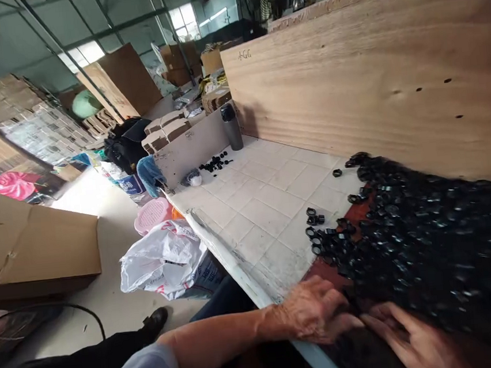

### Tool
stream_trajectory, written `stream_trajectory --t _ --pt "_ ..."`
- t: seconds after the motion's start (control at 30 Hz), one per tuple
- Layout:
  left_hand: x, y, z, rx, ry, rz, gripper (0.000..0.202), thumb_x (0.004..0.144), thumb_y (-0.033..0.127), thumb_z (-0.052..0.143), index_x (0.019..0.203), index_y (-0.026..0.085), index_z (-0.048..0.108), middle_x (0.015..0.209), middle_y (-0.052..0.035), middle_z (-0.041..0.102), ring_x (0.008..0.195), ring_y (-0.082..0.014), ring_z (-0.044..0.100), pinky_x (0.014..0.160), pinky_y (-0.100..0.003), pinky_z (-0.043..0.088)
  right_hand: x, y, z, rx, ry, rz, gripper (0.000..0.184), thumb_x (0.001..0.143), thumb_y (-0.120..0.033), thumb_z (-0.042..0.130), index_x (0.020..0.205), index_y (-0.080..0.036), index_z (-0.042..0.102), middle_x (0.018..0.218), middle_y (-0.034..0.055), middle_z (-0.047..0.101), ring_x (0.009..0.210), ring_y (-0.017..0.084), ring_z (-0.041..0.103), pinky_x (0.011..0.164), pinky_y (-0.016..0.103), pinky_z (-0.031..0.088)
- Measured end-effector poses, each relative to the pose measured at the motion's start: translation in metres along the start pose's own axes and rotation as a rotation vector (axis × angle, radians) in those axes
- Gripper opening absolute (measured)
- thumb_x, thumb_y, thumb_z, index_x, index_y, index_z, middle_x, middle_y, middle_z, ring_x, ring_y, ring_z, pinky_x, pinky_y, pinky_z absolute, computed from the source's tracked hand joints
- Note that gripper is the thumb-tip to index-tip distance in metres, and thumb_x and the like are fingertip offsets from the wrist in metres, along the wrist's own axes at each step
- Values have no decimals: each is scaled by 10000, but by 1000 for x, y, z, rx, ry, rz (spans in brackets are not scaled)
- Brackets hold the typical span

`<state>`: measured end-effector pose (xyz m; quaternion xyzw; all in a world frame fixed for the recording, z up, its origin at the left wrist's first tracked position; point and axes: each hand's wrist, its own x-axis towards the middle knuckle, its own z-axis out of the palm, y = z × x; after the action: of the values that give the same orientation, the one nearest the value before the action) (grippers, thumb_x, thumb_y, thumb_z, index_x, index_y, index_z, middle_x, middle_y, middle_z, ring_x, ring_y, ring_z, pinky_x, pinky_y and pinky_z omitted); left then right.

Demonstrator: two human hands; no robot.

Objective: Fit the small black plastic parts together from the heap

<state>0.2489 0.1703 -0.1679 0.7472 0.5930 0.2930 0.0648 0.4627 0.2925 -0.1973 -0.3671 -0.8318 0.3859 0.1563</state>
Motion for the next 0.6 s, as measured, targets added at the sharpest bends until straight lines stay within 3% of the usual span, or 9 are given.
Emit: stream_trajectory --t 0.07,0.1,0.23,0.3,0.43,0.6 --pt "-2 3 -15 8 68 -214 248 998 438 612 937 197 609 834 -76 675 827 -224 685 752 -342 588 5 -30 -11 52 -94 47 402 871 -668 598 757 -302 721 716 46 762 649 266 733 591 328 585" --pt "-4 3 -25 30 66 -354 203 1011 390 594 933 203 602 845 -68 665 850 -222 680 777 -344 585 5 -42 -15 60 -79 69 456 868 -699 576 738 -279 698 678 48 740 622 258 716 574 322 566" --pt "-25 -15 -72 -42 -41 -497 169 1054 260 464 1011 174 603 857 -68 607 799 -219 633 757 -379 577 -23 -74 -23 60 29 82 489 930 -684 533 759 -243 653 660 33 702 574 214 646 603 307 516" --pt "-40 -32 -97 -115 -166 -463 136 1000 294 595 1056 173 621 917 -65 605 852 -218 628 811 -389 582 -51 -81 -28 65 69 141 446 971 -630 533 804 -235 657 681 22 699 566 192 619 613 293 502" --pt "-55 -58 -134 -264 -441 -300 470 798 365 855 1195 197 667 1183 -102 611 1117 -270 597 998 -437 547 -121 -82 -40 -2 205 332 463 972 -634 507 804 -228 652 695 41 699 602 207 630 638 302 505" --pt "-40 -68 -143 -271 -647 -149 339 903 276 710 1232 199 681 1211 -116 582 1144 -291 542 1040 -489 509 -203 -73 -61 -112 285 536 433 958 -609 482 848 -220 636 759 89 700 709 264 654 739 376 518"
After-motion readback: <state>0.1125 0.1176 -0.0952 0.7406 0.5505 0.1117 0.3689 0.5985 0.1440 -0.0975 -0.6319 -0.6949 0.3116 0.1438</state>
